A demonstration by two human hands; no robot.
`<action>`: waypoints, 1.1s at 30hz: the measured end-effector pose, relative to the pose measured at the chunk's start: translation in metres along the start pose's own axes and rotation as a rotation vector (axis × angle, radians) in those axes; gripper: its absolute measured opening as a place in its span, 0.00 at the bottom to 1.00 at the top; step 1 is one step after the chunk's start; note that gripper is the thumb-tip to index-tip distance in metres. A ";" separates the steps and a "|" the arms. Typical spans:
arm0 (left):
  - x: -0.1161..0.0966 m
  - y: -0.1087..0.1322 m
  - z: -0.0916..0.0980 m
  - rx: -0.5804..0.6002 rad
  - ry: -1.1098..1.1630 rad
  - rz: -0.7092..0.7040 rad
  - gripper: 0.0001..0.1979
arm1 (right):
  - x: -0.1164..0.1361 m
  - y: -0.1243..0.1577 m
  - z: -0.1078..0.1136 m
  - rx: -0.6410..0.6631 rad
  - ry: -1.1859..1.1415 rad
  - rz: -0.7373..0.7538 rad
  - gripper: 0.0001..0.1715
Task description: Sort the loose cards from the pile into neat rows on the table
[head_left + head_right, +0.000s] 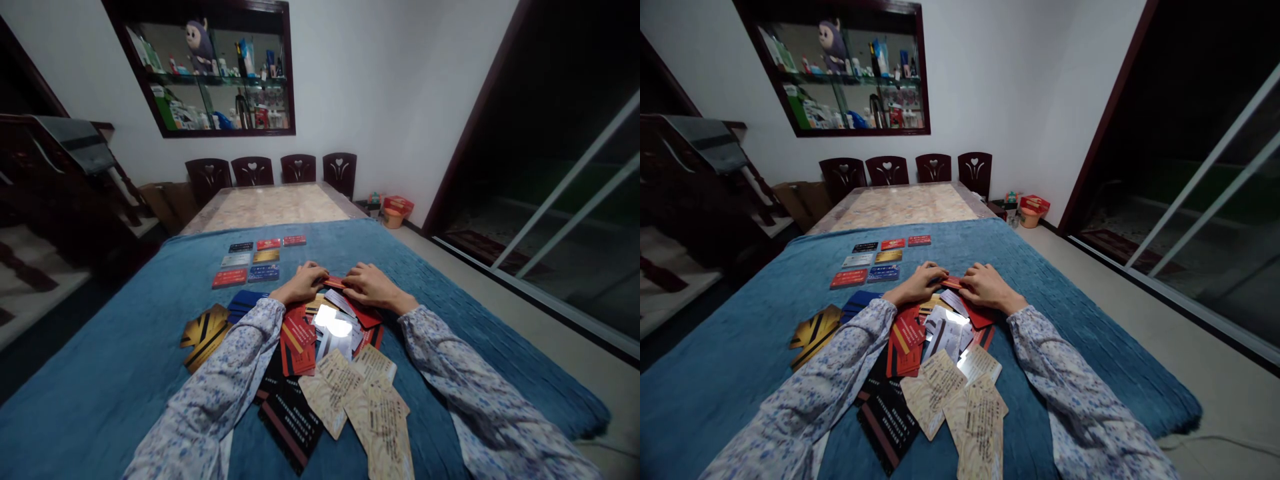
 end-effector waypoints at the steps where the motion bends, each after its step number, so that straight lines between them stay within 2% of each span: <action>1: 0.001 0.000 0.000 -0.014 0.011 0.007 0.12 | 0.000 0.000 -0.001 -0.009 0.004 0.001 0.20; 7: 0.007 -0.002 0.005 -0.108 0.073 0.048 0.12 | -0.006 -0.006 -0.009 -0.098 -0.005 -0.027 0.22; 13: 0.007 0.000 0.009 -0.162 0.055 0.093 0.12 | -0.011 -0.013 -0.014 -0.166 -0.050 -0.109 0.19; 23: 0.018 -0.001 0.001 -0.285 0.071 0.105 0.15 | -0.002 -0.025 -0.002 -0.161 -0.049 -0.221 0.19; 33: 0.016 0.002 0.006 -0.291 0.037 0.176 0.21 | -0.001 -0.038 -0.003 -0.159 -0.035 -0.298 0.20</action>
Point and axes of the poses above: each hand's wrist, its own y-axis away from the middle knuckle, its own z-axis out of the back of the hand, x = y × z, the point moved 3 cm from there along -y, towards the middle knuckle, and after that the axes turned 8 degrees about -y, right-handed, at the moved point
